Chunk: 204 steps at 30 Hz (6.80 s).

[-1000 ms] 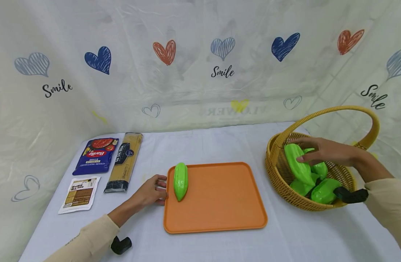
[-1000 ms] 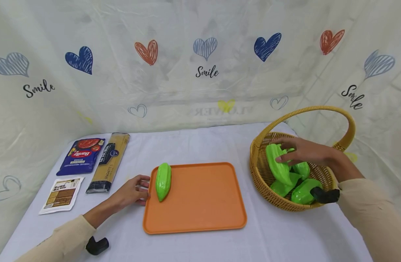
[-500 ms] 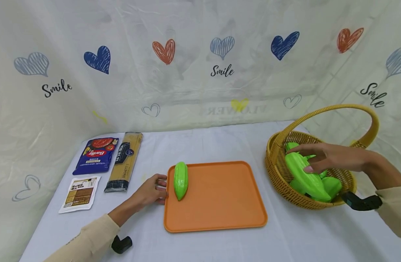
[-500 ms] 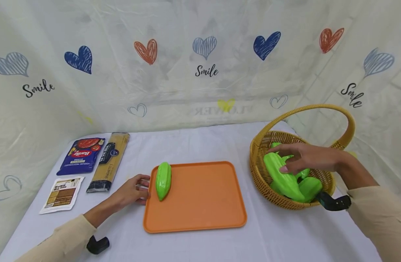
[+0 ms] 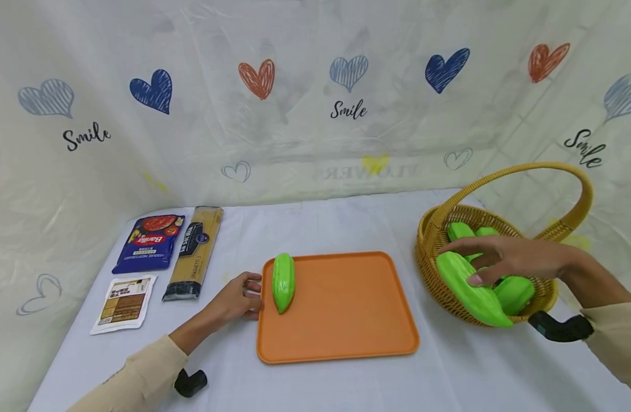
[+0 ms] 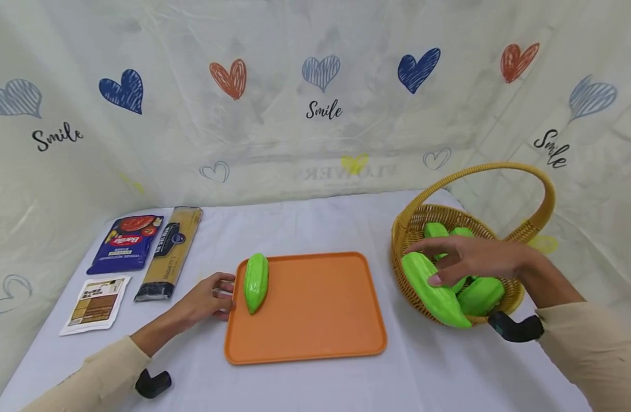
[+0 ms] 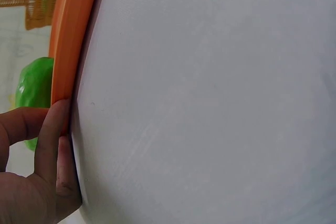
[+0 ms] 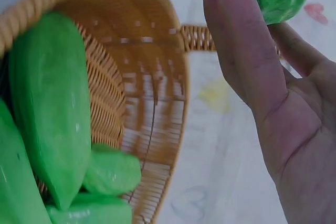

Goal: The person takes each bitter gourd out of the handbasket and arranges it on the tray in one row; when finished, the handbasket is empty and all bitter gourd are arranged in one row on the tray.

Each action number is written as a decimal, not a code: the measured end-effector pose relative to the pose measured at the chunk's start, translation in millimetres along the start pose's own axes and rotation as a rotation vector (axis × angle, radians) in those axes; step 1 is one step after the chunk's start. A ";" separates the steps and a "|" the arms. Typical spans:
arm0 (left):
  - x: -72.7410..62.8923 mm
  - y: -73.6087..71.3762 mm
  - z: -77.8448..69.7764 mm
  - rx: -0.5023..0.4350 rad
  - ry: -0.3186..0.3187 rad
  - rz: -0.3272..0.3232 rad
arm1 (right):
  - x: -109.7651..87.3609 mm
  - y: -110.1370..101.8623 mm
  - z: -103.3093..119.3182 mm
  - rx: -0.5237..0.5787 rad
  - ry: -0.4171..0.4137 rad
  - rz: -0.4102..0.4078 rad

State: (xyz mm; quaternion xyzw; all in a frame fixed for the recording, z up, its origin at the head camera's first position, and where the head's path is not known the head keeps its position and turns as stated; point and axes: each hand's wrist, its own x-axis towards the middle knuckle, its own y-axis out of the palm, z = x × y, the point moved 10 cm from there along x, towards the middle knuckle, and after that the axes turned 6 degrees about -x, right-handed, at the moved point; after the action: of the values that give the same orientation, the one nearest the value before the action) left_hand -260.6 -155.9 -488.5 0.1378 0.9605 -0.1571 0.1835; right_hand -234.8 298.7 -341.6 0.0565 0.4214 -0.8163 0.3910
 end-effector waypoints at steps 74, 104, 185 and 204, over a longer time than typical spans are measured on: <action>7.1 -4.5 2.4 -0.025 -0.015 0.001 | 172.7 89.2 77.0 0.261 -0.099 -0.096; 5.8 -6.1 3.6 -0.047 -0.003 -0.001 | 224.2 99.6 93.5 0.215 -0.083 -0.027; 6.5 -6.0 5.2 -0.072 0.007 0.007 | 236.2 95.5 94.6 0.368 -0.023 -0.163; 6.3 -5.9 3.5 -0.065 0.003 0.001 | 159.7 58.7 87.4 0.276 -0.194 -0.139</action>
State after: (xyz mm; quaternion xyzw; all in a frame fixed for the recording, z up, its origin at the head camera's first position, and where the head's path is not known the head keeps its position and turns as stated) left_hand -267.0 -161.1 -492.6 0.1323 0.9654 -0.1254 0.1866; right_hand -283.7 120.4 -390.9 0.0015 0.2688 -0.8930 0.3610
